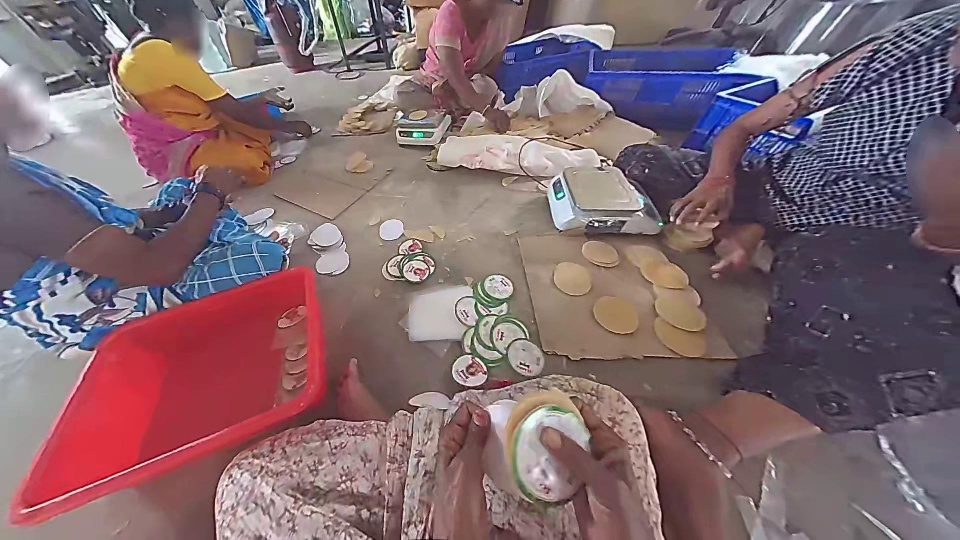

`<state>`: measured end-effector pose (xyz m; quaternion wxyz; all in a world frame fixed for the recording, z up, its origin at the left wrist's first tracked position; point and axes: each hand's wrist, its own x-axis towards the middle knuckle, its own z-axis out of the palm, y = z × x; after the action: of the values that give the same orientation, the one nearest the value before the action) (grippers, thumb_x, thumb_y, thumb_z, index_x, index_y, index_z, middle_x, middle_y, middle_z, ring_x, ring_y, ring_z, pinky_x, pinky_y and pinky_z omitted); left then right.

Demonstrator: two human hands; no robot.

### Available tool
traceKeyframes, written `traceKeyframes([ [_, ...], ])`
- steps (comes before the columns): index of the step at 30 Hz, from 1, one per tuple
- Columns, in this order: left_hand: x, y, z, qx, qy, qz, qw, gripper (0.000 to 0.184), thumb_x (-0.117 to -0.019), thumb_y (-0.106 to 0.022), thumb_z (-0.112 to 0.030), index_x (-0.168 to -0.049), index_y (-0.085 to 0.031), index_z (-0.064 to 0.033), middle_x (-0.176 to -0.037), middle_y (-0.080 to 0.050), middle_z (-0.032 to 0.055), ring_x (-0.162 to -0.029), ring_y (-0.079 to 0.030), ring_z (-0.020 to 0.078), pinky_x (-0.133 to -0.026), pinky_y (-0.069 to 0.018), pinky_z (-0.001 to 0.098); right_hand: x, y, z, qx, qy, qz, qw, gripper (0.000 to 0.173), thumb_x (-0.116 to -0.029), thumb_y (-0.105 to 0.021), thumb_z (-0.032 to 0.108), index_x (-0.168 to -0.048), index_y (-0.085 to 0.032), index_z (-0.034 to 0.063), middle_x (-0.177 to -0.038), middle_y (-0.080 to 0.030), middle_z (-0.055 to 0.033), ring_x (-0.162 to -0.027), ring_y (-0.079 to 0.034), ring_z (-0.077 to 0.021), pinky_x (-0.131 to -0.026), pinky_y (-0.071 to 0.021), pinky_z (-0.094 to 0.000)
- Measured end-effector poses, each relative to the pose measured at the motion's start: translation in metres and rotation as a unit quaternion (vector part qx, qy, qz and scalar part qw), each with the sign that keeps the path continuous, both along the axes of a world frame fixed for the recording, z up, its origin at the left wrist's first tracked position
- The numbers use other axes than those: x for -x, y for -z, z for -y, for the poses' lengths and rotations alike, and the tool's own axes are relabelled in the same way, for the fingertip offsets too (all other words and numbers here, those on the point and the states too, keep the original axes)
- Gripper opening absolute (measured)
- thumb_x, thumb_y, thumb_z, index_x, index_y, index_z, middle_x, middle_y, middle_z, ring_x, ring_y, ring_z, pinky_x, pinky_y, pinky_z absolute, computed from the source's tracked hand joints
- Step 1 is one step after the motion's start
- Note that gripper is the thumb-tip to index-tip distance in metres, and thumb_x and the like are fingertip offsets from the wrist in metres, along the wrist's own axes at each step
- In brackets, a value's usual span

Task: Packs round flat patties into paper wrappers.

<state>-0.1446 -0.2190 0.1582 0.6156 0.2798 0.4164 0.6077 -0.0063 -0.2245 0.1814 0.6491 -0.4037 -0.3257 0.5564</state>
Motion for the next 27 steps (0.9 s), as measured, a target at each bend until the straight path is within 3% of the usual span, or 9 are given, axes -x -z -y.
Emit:
traceKeyframes([
  [5,0.007,0.011,-0.006,-0.004,-0.053,-0.061,0.997,0.023,-0.1016,-0.055,-0.011,-0.083,-0.068,-0.0079,-0.07,-0.065,-0.0019,-0.065,-0.063,0.004,-0.065,-0.0558,0.0214,-0.027,0.004,0.008,0.04,0.084,-0.086,0.992,0.023,-0.0896,-0.068,0.006,-0.111,-0.071,0.0136,-0.095,-0.079,0.0,-0.083,-0.075,-0.0086,-0.075,-0.0638,-0.0269],
  [8,0.005,0.016,-0.012,0.001,-0.047,-0.085,0.995,0.02,-0.0996,-0.057,-0.008,-0.083,-0.068,-0.0064,-0.071,-0.066,-0.0019,-0.066,-0.064,0.0044,-0.066,-0.0563,0.0218,-0.038,0.002,0.016,0.024,0.039,-0.105,0.993,0.026,-0.0843,-0.08,0.018,-0.11,-0.076,0.0192,-0.097,-0.079,0.001,-0.086,-0.075,-0.0076,-0.078,-0.0631,-0.0272],
  [10,-0.002,0.021,-0.011,0.009,-0.015,-0.087,0.996,0.017,-0.1004,-0.057,-0.008,-0.087,-0.067,-0.0049,-0.074,-0.066,-0.0011,-0.069,-0.065,0.0052,-0.068,-0.0569,0.0236,-0.032,-0.002,0.02,0.013,0.004,-0.056,0.998,0.024,-0.0854,-0.079,0.018,-0.109,-0.077,0.0226,-0.096,-0.079,0.0044,-0.084,-0.074,-0.0047,-0.077,-0.0625,-0.0248],
  [13,-0.018,0.025,-0.005,0.034,0.029,-0.049,0.998,0.018,-0.1029,-0.05,-0.005,-0.092,-0.065,-0.005,-0.078,-0.066,-0.0021,-0.072,-0.064,0.0046,-0.07,-0.056,0.0235,-0.014,0.011,0.015,0.015,0.018,0.059,0.998,0.023,-0.0877,-0.07,0.001,-0.107,-0.068,0.0133,-0.094,-0.076,0.0033,-0.082,-0.073,-0.0063,-0.075,-0.0624,-0.0259],
  [15,-0.029,0.022,-0.001,0.07,0.02,-0.019,0.997,0.027,-0.1055,-0.039,-0.003,-0.095,-0.064,-0.0031,-0.082,-0.069,-0.0004,-0.076,-0.067,0.0064,-0.075,-0.0579,0.0257,-0.01,0.027,0.009,0.038,0.031,0.131,0.99,0.034,-0.0889,-0.065,0.002,-0.122,-0.058,0.0012,-0.107,-0.071,-0.0029,-0.094,-0.07,-0.0092,-0.083,-0.0612,-0.0273],
  [17,-0.034,0.025,0.0,0.093,0.013,-0.002,0.996,0.031,-0.1076,-0.035,-0.005,-0.098,-0.064,-0.0018,-0.085,-0.07,0.0015,-0.08,-0.068,0.0084,-0.08,-0.0585,0.0279,-0.012,0.036,0.004,0.074,0.024,0.157,0.985,0.044,-0.0912,-0.064,0.006,-0.132,-0.053,-0.0041,-0.115,-0.067,-0.0075,-0.1,-0.069,-0.0107,-0.087,-0.0599,-0.0274],
  [21,-0.042,0.023,0.007,0.123,0.027,-0.037,0.991,0.037,-0.1113,-0.031,-0.018,-0.118,-0.06,0.0044,-0.101,-0.071,0.0039,-0.097,-0.068,0.0072,-0.093,-0.0566,0.0297,-0.027,0.041,0.0,0.094,-0.025,0.191,0.977,0.035,-0.0891,-0.067,0.004,-0.122,-0.057,-0.003,-0.102,-0.072,-0.0074,-0.089,-0.072,-0.0137,-0.08,-0.0626,-0.0319],
  [25,-0.031,0.05,-0.011,-0.013,0.091,-0.143,0.985,0.048,-0.1113,-0.028,-0.029,-0.106,-0.064,0.0026,-0.092,-0.069,0.0017,-0.082,-0.066,0.0063,-0.08,-0.0577,0.0287,-0.051,0.042,-0.001,-0.016,0.068,0.31,0.948,0.033,-0.0834,-0.076,0.007,-0.113,-0.061,0.001,-0.097,-0.072,0.0055,-0.087,-0.069,0.0001,-0.08,-0.061,-0.023],
  [27,-0.013,0.072,-0.045,-0.08,0.072,-0.194,0.975,0.044,-0.1107,-0.034,-0.027,-0.11,-0.066,0.0037,-0.097,-0.07,0.0044,-0.086,-0.067,0.0088,-0.081,-0.0581,0.03,-0.069,0.055,-0.005,-0.052,0.134,0.404,0.903,0.036,-0.0831,-0.08,0.014,-0.108,-0.061,-0.0036,-0.095,-0.07,0.0008,-0.087,-0.067,0.0014,-0.082,-0.0585,-0.0198],
])
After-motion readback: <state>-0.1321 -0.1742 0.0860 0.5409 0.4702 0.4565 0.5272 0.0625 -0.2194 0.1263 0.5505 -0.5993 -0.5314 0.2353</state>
